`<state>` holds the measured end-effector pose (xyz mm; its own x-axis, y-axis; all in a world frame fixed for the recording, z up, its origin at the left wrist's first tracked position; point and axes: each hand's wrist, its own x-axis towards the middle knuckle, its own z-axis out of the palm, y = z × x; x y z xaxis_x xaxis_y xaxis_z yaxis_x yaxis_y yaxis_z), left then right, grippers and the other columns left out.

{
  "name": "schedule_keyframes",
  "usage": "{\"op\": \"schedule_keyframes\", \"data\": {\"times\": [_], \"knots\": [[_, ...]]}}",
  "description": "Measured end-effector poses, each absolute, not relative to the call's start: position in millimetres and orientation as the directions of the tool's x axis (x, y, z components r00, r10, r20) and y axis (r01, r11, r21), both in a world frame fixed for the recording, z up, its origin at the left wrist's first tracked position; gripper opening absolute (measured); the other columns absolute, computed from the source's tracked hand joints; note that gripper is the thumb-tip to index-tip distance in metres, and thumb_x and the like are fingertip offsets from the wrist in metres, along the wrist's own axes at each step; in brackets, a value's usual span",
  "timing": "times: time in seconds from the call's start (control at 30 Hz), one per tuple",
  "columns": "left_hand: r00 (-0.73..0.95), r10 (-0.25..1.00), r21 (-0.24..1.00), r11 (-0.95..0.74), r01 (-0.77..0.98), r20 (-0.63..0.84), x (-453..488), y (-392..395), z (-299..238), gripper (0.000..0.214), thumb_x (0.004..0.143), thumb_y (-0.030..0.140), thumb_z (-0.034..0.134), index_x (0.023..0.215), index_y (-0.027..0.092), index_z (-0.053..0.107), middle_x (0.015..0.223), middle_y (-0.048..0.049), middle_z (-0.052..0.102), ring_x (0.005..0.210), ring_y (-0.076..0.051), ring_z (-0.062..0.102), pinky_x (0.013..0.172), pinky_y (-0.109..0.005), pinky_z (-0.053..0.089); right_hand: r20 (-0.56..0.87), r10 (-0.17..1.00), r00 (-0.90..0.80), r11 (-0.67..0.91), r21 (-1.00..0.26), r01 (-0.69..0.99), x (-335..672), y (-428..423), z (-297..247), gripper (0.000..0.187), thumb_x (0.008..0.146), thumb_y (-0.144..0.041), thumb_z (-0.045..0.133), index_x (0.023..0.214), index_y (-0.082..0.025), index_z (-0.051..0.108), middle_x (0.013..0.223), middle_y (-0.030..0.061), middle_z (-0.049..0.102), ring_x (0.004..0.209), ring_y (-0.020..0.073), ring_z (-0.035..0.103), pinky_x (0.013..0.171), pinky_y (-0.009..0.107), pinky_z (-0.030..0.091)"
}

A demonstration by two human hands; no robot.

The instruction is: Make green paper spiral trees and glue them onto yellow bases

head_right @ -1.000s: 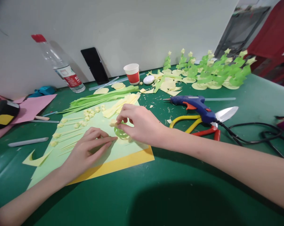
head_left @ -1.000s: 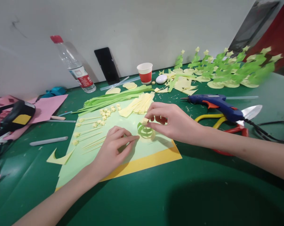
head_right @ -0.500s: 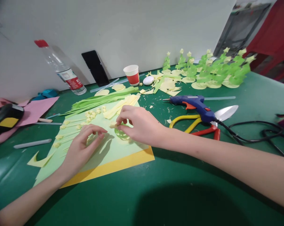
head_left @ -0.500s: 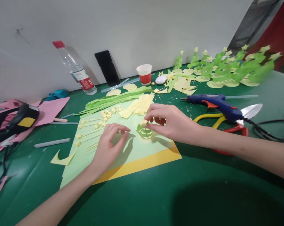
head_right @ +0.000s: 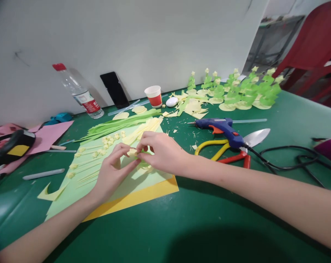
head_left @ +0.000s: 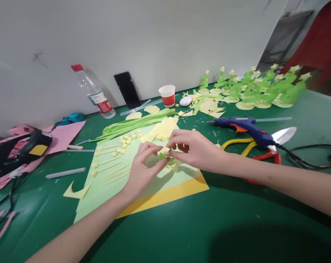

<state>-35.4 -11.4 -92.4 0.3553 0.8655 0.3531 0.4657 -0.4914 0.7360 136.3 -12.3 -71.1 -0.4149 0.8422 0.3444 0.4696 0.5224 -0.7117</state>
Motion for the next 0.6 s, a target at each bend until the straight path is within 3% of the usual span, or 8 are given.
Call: {"op": "schedule_keyframes", "data": {"times": [0.17, 0.6], "knots": [[0.366, 0.856, 0.724, -0.509, 0.466, 0.366, -36.2, -10.1, -92.7, 0.015, 0.077, 0.025, 0.059, 0.062, 0.022, 0.058, 0.071, 0.0004, 0.046, 0.074, -0.017, 0.047, 0.069, -0.034, 0.043, 0.319, 0.853, -0.413, 0.5, -0.725, 0.473, 135.6, -12.8, -69.4, 0.007, 0.074, -0.009, 0.056, 0.072, -0.012, 0.062, 0.072, -0.0001, 0.052, 0.055, 0.0054, 0.041, 0.052, 0.021, 0.034], [0.343, 0.857, 0.693, -0.513, 0.506, 0.384, -36.8, -10.6, -92.9, 0.01, 0.076, 0.023, 0.062, 0.066, 0.022, 0.062, 0.071, 0.0004, 0.05, 0.074, -0.018, 0.049, 0.068, -0.035, 0.045, 0.312, 0.859, -0.406, 0.483, -0.755, 0.443, 135.0, -11.2, -72.2, 0.009, 0.075, -0.009, 0.055, 0.069, -0.014, 0.06, 0.071, -0.0005, 0.052, 0.055, 0.0058, 0.042, 0.051, 0.02, 0.034]]}}
